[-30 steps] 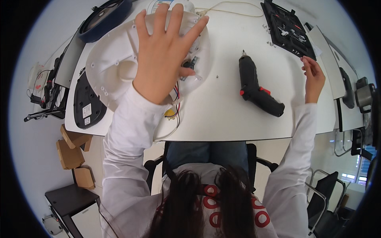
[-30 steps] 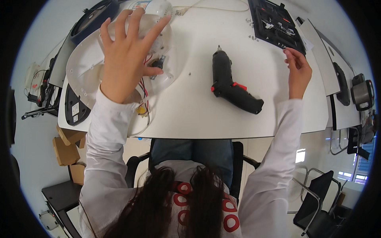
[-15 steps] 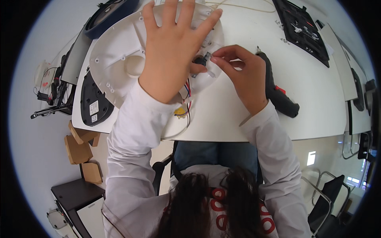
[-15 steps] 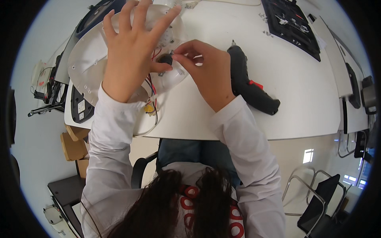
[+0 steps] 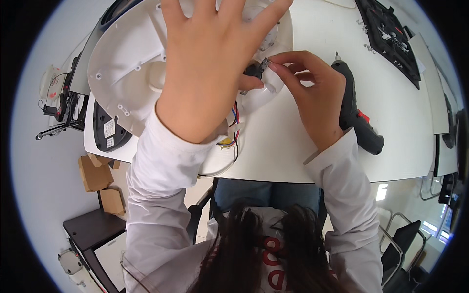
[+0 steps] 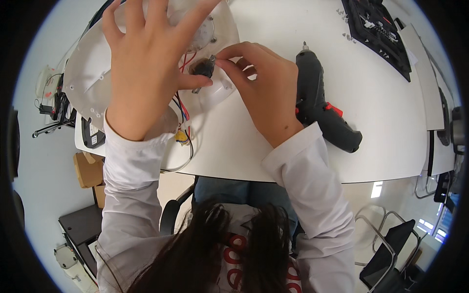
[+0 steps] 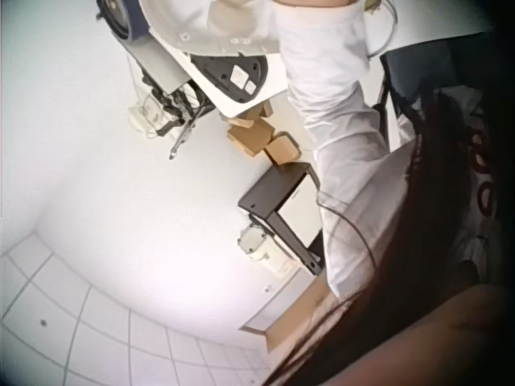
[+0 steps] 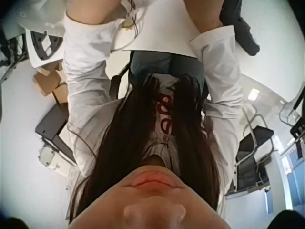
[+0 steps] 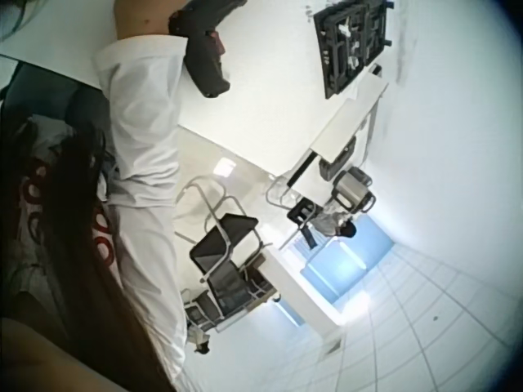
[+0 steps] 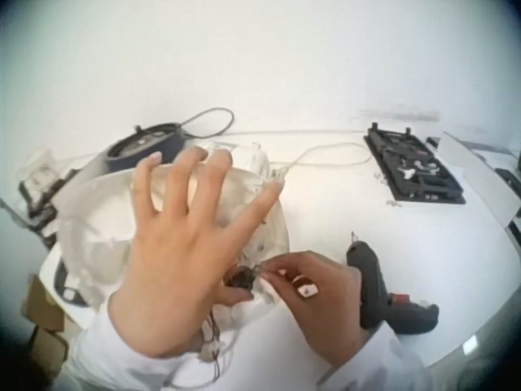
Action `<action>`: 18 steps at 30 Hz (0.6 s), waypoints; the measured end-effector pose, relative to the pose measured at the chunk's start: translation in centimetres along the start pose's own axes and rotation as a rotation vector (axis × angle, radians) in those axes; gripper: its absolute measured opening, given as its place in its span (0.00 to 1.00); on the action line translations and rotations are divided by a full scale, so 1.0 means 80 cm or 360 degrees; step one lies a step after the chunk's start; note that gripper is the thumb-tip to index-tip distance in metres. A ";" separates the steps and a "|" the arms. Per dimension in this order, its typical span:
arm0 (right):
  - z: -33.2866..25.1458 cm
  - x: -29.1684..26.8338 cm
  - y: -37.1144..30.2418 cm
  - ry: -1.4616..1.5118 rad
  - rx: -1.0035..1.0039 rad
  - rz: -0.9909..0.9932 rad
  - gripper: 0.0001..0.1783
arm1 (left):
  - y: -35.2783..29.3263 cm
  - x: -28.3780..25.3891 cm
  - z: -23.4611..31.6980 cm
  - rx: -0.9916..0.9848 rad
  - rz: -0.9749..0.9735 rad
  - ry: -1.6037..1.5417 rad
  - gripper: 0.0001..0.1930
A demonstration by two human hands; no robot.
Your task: The person uses a cordless drill to secure a bulb into a white plastic housing, then connects wires to a small switch and fastens it with screws. They place a black base cover onto the housing and adjust the internal components.
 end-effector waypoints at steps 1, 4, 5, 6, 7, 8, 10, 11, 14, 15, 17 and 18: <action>0.002 0.001 0.000 -0.0008 -0.0025 0.0010 0.05 | 0.003 -0.005 0.000 -0.0035 -0.0089 -0.0085 0.53; 0.012 0.002 0.001 0.0004 -0.0095 0.0021 0.05 | 0.017 -0.026 0.001 -0.0137 -0.0332 -0.0354 0.52; 0.011 0.002 0.001 0.0010 -0.0098 0.0020 0.05 | 0.018 -0.027 -0.001 -0.0136 -0.0320 -0.0357 0.52; 0.010 0.003 0.001 0.0016 -0.0107 0.0016 0.05 | 0.010 -0.010 -0.002 -0.0068 -0.0115 -0.0197 0.52; 0.009 0.004 0.001 0.0022 -0.0117 0.0011 0.05 | 0.003 -0.004 -0.003 -0.0033 -0.0026 -0.0116 0.52; 0.011 0.005 0.001 0.0031 -0.0116 0.0013 0.05 | 0.001 0.000 -0.003 0.0000 0.0064 -0.0040 0.52; 0.013 0.007 0.001 0.0052 -0.0115 0.0016 0.05 | 0.000 -0.004 -0.003 -0.0001 0.0019 -0.0044 0.52; 0.014 0.007 0.001 0.0037 -0.0122 0.0031 0.05 | 0.000 -0.004 -0.001 -0.0001 0.0009 -0.0054 0.52; 0.015 0.007 0.000 0.0013 -0.0148 0.0056 0.05 | 0.000 -0.004 0.001 -0.0004 -0.0008 -0.0057 0.51; 0.014 0.008 0.000 0.0017 -0.0158 0.0050 0.06 | -0.001 -0.005 0.001 -0.0006 -0.0020 -0.0044 0.51; 0.014 0.008 0.000 0.0004 -0.0170 0.0052 0.06 | 0.003 -0.013 0.000 -0.0065 -0.0181 -0.0192 0.51; 0.015 0.008 0.000 -0.0013 -0.0172 0.0059 0.06 | 0.012 -0.029 -0.002 -0.0123 -0.0330 -0.0352 0.50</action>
Point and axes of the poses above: each hand's wrist, its own y-axis towards the middle knuckle, its own x-axis out of the palm, z = x × y, the point moved 1 cm from there along y, towards the middle knuckle, and after that the axes turned 10 degrees about z, right-handed, at the moved point
